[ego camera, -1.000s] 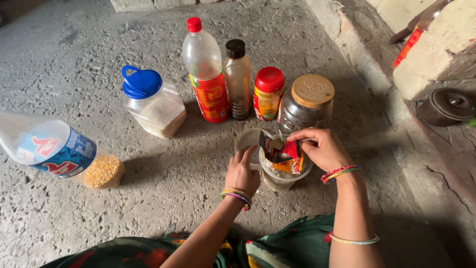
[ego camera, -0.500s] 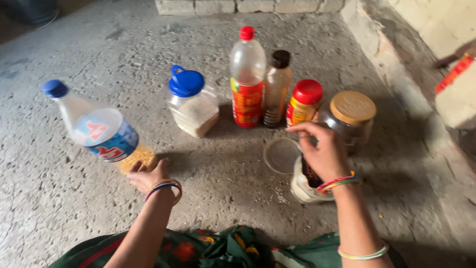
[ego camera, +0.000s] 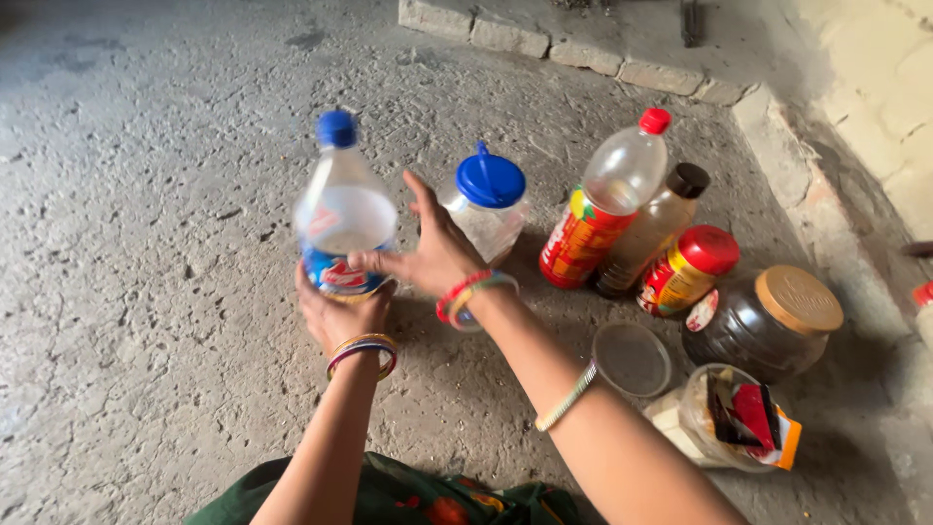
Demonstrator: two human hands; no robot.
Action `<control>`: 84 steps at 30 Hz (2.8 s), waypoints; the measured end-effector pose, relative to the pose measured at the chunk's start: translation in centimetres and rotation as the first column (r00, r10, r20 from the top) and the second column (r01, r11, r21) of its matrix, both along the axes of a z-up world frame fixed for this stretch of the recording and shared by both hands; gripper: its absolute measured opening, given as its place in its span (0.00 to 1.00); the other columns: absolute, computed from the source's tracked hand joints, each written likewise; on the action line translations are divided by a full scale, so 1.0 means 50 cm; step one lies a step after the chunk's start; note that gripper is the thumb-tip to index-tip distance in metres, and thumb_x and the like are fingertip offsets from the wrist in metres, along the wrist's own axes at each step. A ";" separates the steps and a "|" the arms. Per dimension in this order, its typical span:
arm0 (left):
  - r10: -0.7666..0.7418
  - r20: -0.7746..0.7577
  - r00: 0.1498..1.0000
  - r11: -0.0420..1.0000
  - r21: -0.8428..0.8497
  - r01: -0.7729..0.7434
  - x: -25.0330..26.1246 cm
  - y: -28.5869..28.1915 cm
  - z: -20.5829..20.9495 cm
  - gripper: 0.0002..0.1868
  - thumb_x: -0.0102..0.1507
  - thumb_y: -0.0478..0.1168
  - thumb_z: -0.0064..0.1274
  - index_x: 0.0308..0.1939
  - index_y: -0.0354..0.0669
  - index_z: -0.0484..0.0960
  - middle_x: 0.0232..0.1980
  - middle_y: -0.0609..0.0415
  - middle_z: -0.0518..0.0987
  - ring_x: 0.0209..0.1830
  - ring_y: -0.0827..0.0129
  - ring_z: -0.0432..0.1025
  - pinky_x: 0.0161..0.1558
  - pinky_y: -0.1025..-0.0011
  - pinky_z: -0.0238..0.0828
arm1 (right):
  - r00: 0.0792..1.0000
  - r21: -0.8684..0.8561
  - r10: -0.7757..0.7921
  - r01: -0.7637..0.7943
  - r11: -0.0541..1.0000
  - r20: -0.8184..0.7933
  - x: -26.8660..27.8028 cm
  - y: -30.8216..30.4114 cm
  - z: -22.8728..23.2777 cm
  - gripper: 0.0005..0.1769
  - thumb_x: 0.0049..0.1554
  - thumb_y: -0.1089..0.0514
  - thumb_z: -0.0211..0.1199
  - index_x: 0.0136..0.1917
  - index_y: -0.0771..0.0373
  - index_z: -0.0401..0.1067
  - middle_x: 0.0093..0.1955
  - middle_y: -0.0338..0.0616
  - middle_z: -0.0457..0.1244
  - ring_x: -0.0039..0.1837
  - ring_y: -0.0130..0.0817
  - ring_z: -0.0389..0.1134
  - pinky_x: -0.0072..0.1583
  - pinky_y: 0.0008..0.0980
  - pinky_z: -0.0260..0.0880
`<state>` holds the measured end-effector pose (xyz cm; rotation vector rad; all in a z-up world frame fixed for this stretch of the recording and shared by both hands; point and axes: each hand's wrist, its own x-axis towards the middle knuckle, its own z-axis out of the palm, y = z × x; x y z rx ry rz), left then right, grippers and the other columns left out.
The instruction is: The person sits on the floor and sorts various food items and packets from a small plastic container into a larger container. They then open a jar of rice and pour some into the lid.
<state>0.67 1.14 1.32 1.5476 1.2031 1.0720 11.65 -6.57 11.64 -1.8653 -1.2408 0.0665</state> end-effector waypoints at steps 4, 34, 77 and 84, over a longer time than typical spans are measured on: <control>-0.134 0.146 0.980 0.988 0.095 0.121 0.040 0.036 0.005 0.64 0.40 0.43 0.78 0.74 0.47 0.56 0.69 0.39 0.69 0.68 0.47 0.67 0.67 0.57 0.65 | 1.000 0.020 -0.015 0.015 1.000 0.008 0.033 0.108 0.009 0.72 0.36 0.37 0.85 0.79 0.65 0.46 0.72 0.61 0.59 0.72 0.50 0.64 0.70 0.42 0.67; -0.348 -0.091 0.933 0.765 0.548 0.339 0.101 -0.063 0.073 0.39 0.56 0.28 0.59 0.72 0.50 0.71 0.70 0.49 0.71 0.70 0.48 0.66 0.73 0.56 0.61 | 0.949 0.197 -0.314 0.303 0.932 0.022 0.084 -0.110 -0.138 0.23 0.58 0.66 0.64 0.66 0.58 0.71 0.60 0.51 0.72 0.57 0.43 0.77 0.58 0.34 0.76; -0.458 -0.872 0.172 0.585 -0.150 0.797 0.056 -0.251 -0.068 0.37 0.61 0.59 0.56 0.74 0.67 0.65 0.74 0.52 0.67 0.71 0.55 0.67 0.68 0.53 0.65 | 0.638 -0.423 -0.764 0.669 0.611 -0.096 0.223 -0.923 -0.190 0.13 0.53 0.64 0.68 0.52 0.63 0.79 0.47 0.50 0.74 0.48 0.39 0.77 0.50 0.36 0.73; -0.601 -0.793 0.104 0.486 -0.258 0.835 0.019 -0.259 -0.020 0.30 0.59 0.56 0.59 0.66 0.70 0.74 0.63 0.55 0.76 0.64 0.56 0.72 0.62 0.56 0.71 | 0.745 -0.322 -0.666 0.622 0.714 -0.036 0.198 -0.748 -0.170 0.10 0.54 0.63 0.67 0.51 0.61 0.80 0.45 0.48 0.74 0.46 0.36 0.78 0.49 0.35 0.74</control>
